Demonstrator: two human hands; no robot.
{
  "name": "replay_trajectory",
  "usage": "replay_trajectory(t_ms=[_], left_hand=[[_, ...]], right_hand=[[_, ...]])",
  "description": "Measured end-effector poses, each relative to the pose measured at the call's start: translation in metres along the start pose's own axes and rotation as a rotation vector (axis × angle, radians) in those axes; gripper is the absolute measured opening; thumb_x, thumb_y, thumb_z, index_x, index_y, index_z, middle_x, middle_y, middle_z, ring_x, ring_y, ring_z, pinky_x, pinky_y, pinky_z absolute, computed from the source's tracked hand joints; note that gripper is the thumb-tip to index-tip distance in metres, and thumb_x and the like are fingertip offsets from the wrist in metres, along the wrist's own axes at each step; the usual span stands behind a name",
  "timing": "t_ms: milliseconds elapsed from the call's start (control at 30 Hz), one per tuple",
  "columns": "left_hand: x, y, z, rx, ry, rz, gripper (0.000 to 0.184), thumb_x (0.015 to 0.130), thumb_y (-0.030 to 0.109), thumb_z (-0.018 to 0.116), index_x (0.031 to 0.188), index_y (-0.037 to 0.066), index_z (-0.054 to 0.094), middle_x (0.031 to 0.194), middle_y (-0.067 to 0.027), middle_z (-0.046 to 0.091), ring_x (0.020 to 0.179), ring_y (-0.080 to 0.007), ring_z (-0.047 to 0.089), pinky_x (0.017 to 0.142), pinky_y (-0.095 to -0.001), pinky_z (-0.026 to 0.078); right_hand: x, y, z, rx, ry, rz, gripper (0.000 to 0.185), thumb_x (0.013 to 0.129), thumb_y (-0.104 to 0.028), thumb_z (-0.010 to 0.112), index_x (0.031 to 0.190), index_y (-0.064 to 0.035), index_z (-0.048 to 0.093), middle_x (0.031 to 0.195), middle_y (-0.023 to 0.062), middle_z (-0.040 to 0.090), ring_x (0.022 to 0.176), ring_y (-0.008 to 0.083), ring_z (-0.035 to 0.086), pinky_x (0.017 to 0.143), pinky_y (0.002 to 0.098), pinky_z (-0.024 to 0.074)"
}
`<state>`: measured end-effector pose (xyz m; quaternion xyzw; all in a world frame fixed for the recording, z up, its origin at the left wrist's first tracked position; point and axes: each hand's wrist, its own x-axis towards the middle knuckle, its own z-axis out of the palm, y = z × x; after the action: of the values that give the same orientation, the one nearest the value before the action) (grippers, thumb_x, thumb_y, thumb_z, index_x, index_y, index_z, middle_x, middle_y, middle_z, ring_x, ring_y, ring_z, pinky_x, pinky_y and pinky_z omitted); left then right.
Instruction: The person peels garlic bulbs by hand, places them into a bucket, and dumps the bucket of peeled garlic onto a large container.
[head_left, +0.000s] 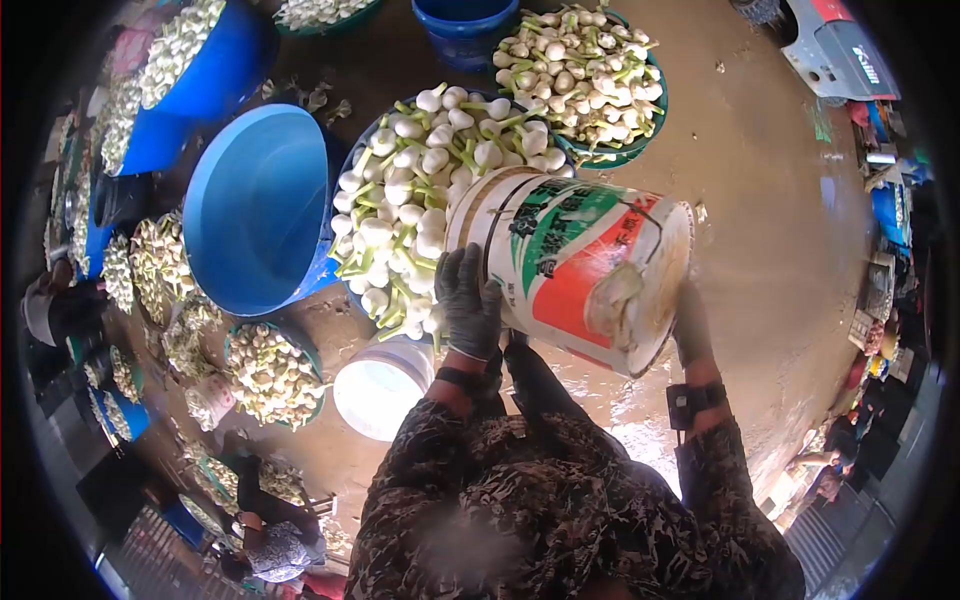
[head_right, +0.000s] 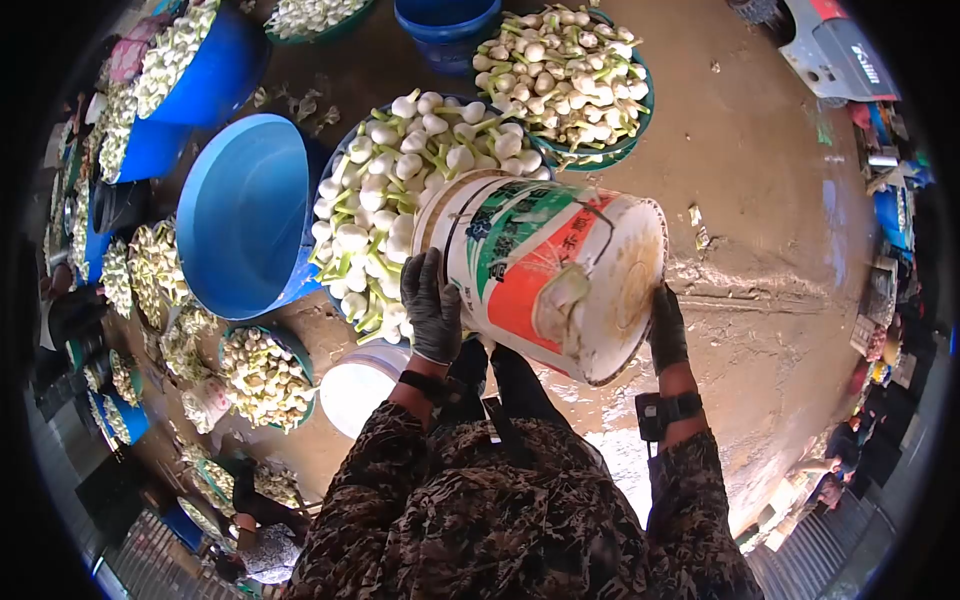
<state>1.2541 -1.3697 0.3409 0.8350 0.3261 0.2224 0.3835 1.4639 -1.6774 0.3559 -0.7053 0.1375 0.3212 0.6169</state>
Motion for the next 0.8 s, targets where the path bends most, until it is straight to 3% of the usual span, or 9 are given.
replay_trajectory(t_ms=[100, 167, 233, 300, 367, 433, 500, 600, 800], left_hand=[[0.005, 0.008, 0.011, -0.176, 0.174, -0.131, 0.062, 0.084, 0.015, 0.059, 0.142, 0.005, 0.037, 0.139, -0.0208, 0.035, 0.131, -0.0383, 0.032, 0.111, -0.0467, 0.025], [0.008, -0.011, 0.015, -0.231, 0.307, -0.258, 0.056, 0.089, 0.011, 0.057, 0.140, 0.002, 0.036, 0.142, -0.0193, 0.031, 0.134, -0.0334, 0.031, 0.112, -0.0425, 0.025], [0.016, -0.021, 0.008, -0.072, 0.196, -0.332, 0.051, 0.091, 0.013, 0.054, 0.138, -0.001, 0.038, 0.142, -0.0211, 0.033, 0.133, -0.0345, 0.032, 0.111, -0.0426, 0.027], [0.013, -0.033, 0.014, 0.020, 0.060, -0.243, 0.048, 0.093, 0.017, 0.051, 0.135, -0.003, 0.041, 0.140, -0.0229, 0.037, 0.131, -0.0362, 0.034, 0.110, -0.0428, 0.027], [0.014, -0.033, 0.023, 0.005, 0.093, -0.244, 0.046, 0.094, 0.024, 0.050, 0.132, -0.003, 0.045, 0.136, -0.0236, 0.041, 0.130, -0.0376, 0.035, 0.109, -0.0447, 0.027], [0.014, -0.030, 0.023, -0.079, 0.080, -0.245, 0.050, 0.089, 0.030, 0.056, 0.127, -0.002, 0.049, 0.129, -0.0251, 0.047, 0.127, -0.0419, 0.038, 0.107, -0.0500, 0.028], [0.016, -0.039, 0.017, -0.164, 0.093, -0.217, 0.047, 0.089, 0.032, 0.053, 0.127, 0.003, 0.052, 0.130, -0.0221, 0.050, 0.126, -0.0405, 0.040, 0.107, -0.0500, 0.027], [0.043, -0.061, 0.001, -0.063, -0.067, -0.022, 0.042, 0.088, 0.031, 0.050, 0.127, 0.016, 0.058, 0.135, -0.0115, 0.050, 0.128, -0.0370, 0.038, 0.110, -0.0495, 0.023], [0.104, -0.081, 0.000, 0.384, -0.226, 0.167, 0.045, 0.078, 0.027, 0.060, 0.122, 0.024, 0.060, 0.136, -0.0124, 0.044, 0.132, -0.0387, 0.033, 0.109, -0.0591, 0.020]], right_hand=[[-0.041, -0.040, 0.010, -0.239, 0.211, -0.082, 0.069, 0.093, -0.054, 0.051, 0.142, -0.0070, 0.038, 0.140, 0.0085, 0.045, 0.124, 0.0231, 0.047, 0.100, 0.0384, 0.0394], [-0.098, -0.104, 0.072, -0.385, 0.162, -0.393, 0.080, 0.089, -0.064, 0.049, 0.142, -0.0052, 0.036, 0.137, 0.0114, 0.046, 0.123, 0.0257, 0.047, 0.102, 0.0404, 0.0368], [-0.137, -0.135, 0.103, -0.628, 0.057, -0.514, 0.081, 0.087, -0.064, 0.052, 0.140, -0.0045, 0.038, 0.132, 0.0118, 0.048, 0.120, 0.0252, 0.048, 0.101, 0.0394, 0.0371], [-0.157, -0.126, 0.125, -0.865, -0.039, -0.601, 0.070, 0.081, -0.052, 0.069, 0.124, -0.0027, 0.046, 0.111, 0.0091, 0.054, 0.105, 0.0216, 0.054, 0.095, 0.0365, 0.0413], [-0.152, -0.115, 0.138, -1.069, 0.137, -0.553, 0.048, 0.081, -0.034, 0.076, 0.107, -0.0046, 0.049, 0.100, 0.0061, 0.054, 0.093, 0.0160, 0.054, 0.085, 0.0324, 0.0447], [-0.128, -0.103, 0.123, -0.987, 0.246, -0.541, 0.028, 0.088, -0.025, 0.069, 0.089, -0.0072, 0.048, 0.075, 0.0042, 0.052, 0.068, 0.0125, 0.047, 0.064, 0.0305, 0.0443], [-0.109, -0.095, 0.095, -0.909, 0.296, -0.498, 0.030, 0.091, -0.031, 0.064, 0.085, -0.0062, 0.050, 0.066, 0.0037, 0.049, 0.062, 0.0127, 0.044, 0.059, 0.0320, 0.0426], [-0.101, -0.101, 0.087, -0.950, 0.320, -0.528, 0.036, 0.095, -0.037, 0.057, 0.081, -0.0046, 0.050, 0.064, 0.0050, 0.048, 0.062, 0.0122, 0.042, 0.057, 0.0317, 0.0409], [-0.094, -0.107, 0.067, -0.964, 0.296, -0.519, 0.040, 0.097, -0.038, 0.054, 0.078, -0.0028, 0.052, 0.065, 0.0050, 0.049, 0.065, 0.0114, 0.042, 0.059, 0.0320, 0.0417]])
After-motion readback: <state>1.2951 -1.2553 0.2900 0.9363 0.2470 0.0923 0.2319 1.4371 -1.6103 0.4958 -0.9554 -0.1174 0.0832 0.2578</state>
